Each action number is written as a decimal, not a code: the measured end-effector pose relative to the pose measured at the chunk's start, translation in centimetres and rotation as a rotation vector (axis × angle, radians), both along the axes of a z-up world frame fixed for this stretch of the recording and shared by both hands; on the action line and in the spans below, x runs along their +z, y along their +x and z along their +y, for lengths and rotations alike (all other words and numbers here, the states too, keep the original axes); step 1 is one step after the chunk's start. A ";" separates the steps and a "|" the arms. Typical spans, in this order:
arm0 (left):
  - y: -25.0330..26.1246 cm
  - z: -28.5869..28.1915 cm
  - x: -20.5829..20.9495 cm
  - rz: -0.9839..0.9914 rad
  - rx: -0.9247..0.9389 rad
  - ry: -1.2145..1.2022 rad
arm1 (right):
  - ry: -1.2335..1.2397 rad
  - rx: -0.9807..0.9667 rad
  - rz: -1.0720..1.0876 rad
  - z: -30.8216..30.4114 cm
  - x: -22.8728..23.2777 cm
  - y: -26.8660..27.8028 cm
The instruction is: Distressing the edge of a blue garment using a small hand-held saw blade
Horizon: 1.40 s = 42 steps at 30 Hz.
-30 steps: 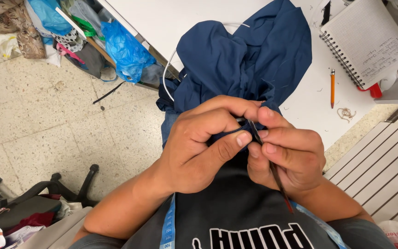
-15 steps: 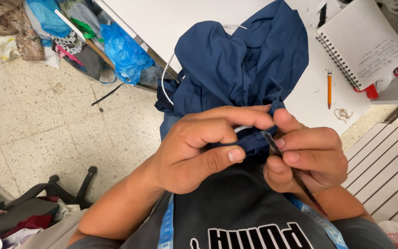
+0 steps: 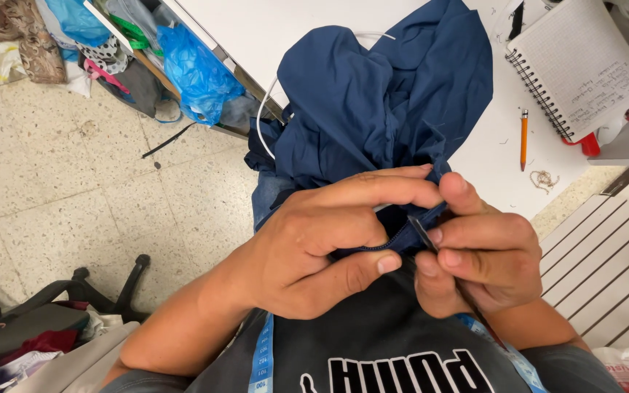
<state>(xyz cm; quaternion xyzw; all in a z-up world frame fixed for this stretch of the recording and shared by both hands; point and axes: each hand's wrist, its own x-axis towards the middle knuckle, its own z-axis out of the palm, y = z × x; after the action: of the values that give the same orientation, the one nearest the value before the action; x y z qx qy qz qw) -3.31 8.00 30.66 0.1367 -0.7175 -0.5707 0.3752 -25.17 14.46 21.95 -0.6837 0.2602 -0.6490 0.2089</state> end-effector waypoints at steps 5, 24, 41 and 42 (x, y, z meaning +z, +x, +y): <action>0.5 -0.4 -0.4 0.028 -0.118 0.022 | -0.035 -0.111 -0.316 -1.2 0.9 3.1; -0.5 0.3 -4.5 -0.303 0.671 -0.191 | 0.323 -0.040 0.190 -4.0 3.3 2.1; 0.0 -2.1 -4.5 -0.135 0.310 0.085 | 0.701 0.004 -0.104 -2.5 2.3 2.1; -0.4 -2.2 -4.5 -0.162 0.373 0.083 | 0.717 0.002 -0.132 -2.6 2.2 2.2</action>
<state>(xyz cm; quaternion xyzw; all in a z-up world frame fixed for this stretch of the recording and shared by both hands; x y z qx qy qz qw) -3.70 5.75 26.12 0.3280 -0.6835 -0.5075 0.4095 -22.95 11.88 24.20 -0.5239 0.4567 -0.5590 0.4523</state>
